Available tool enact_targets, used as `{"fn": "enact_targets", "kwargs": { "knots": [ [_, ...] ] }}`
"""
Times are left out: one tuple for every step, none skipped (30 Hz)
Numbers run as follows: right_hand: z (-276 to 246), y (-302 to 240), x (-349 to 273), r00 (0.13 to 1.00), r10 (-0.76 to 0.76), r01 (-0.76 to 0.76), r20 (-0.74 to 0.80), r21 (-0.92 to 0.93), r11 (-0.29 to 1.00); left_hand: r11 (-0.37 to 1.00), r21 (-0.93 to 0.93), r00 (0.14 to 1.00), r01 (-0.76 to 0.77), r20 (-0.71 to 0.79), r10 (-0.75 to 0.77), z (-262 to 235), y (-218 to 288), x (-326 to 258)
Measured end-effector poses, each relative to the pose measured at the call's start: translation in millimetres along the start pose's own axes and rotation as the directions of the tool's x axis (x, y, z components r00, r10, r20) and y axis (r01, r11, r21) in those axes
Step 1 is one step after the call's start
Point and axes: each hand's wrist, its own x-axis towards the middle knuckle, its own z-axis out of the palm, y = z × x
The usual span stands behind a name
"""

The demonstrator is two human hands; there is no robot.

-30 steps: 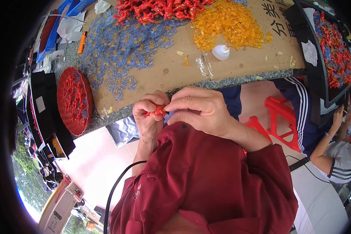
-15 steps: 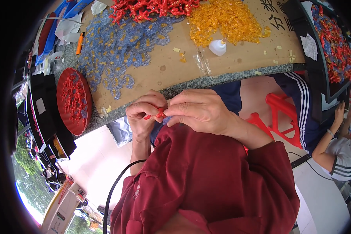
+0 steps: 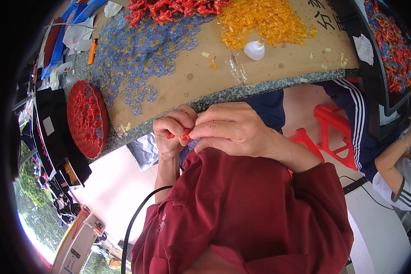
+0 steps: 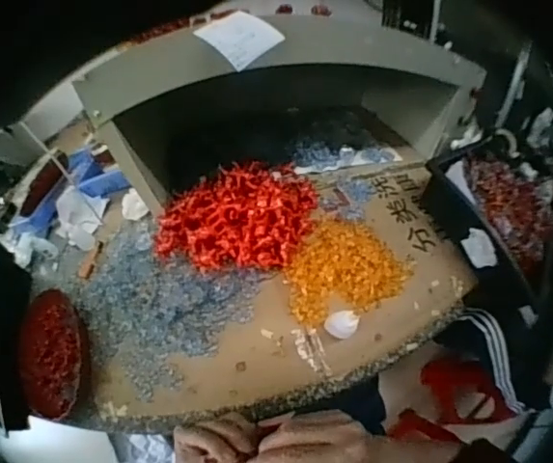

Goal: The person assembles toy figures by applying glue from a bottle onto plastic pieces, attaching small plastic parts to them by hand, and placing the assembled figures into a tray.

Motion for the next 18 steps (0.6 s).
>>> {"fn": "enact_targets", "kwargs": {
  "knots": [
    [1.0, -0.3, 0.2, 1.000, -0.002, 0.002, -0.003, 0.002, 1.000, 0.997, -0.069, 0.999, -0.043, -0.004, 0.043, 0.9, -1.7, 0.4],
    [1.9, -0.5, 0.5, 0.999, 0.020, -0.020, -0.037, 0.003, 1.000, 0.987, -0.137, 0.996, -0.086, -0.011, 0.085, 1.8, -2.4, 0.9],
    [2.6, -0.4, 0.2, 0.997, 0.041, -0.041, -0.069, 0.005, 0.999, 0.987, -0.134, 0.996, -0.085, -0.011, 0.085, 3.1, -2.9, 0.6],
    [3.3, 0.0, -0.9, 0.997, 0.039, -0.039, -0.070, 0.008, 0.999, 0.984, -0.153, 0.995, -0.094, -0.032, 0.090, 4.4, -2.9, 0.1],
    [4.3, 0.9, -2.7, 0.996, 0.057, -0.055, -0.069, 0.024, 0.998, 0.980, -0.171, 0.994, -0.103, -0.053, 0.095, 4.8, -2.5, -0.2],
    [4.4, 1.0, -4.1, 0.995, 0.076, -0.074, -0.066, 0.037, 0.997, 0.980, -0.172, 0.994, -0.102, -0.052, 0.095, 5.2, -2.5, 0.1],
    [4.7, 0.9, -4.6, 0.995, 0.076, -0.074, -0.067, 0.037, 0.997, 0.979, -0.181, 0.995, -0.094, -0.058, 0.084, 5.6, -2.6, 0.4],
    [5.2, 0.8, -4.9, 0.995, 0.072, -0.071, -0.073, 0.026, 0.997, 0.978, -0.191, 0.995, -0.085, -0.063, 0.074, 6.0, -2.9, 0.4],
    [5.6, 0.7, -4.9, 0.995, 0.067, -0.066, -0.079, 0.015, 0.998, 0.978, -0.190, 0.995, -0.084, -0.062, 0.074, 6.2, -2.8, 0.5],
    [5.9, 0.0, -5.8, 0.995, 0.067, -0.066, -0.081, 0.015, 0.998, 0.978, -0.194, 0.996, -0.079, -0.062, 0.069, 6.7, -2.9, 0.3],
    [6.2, -0.9, -7.4, 0.994, 0.067, -0.065, -0.086, 0.029, 0.997, 0.977, -0.198, 0.996, -0.074, -0.061, 0.063, 7.2, -3.3, 0.2],
    [6.4, -1.4, -7.7, 0.994, 0.067, -0.063, -0.092, 0.044, 0.997, 0.978, -0.197, 0.996, -0.074, -0.061, 0.063, 7.2, -3.3, 0.4],
    [6.3, -1.0, -7.3, 0.994, 0.066, -0.062, -0.092, 0.044, 0.997, 0.978, -0.197, 0.997, -0.073, -0.049, 0.065, 7.1, -3.8, 0.6],
    [6.1, -0.1, -6.8, 0.995, 0.044, -0.041, -0.090, 0.028, 0.999, 0.978, -0.197, 0.997, -0.072, -0.037, 0.065, 7.0, -4.2, 1.1],
    [6.0, 0.4, -6.7, 0.996, 0.022, -0.021, -0.088, 0.012, 1.000, 0.978, -0.198, 0.997, -0.070, -0.037, 0.064, 6.8, -4.0, 1.8],
    [5.9, 0.4, -6.8, 0.996, 0.024, -0.023, -0.089, 0.010, 1.000, 0.982, -0.179, 0.998, -0.059, -0.030, 0.054, 6.5, -3.3, 3.1],
    [5.5, 0.3, -7.0, 0.995, 0.036, -0.035, -0.089, 0.011, 0.999, 0.986, -0.161, 0.999, -0.047, -0.023, 0.044, 5.9, -2.9, 4.5],
    [5.2, 0.3, -7.1, 0.995, 0.047, -0.046, -0.087, 0.012, 0.999, 0.986, -0.162, 0.999, -0.046, -0.022, 0.043, 4.5, -2.6, 5.1]
  ]
}}
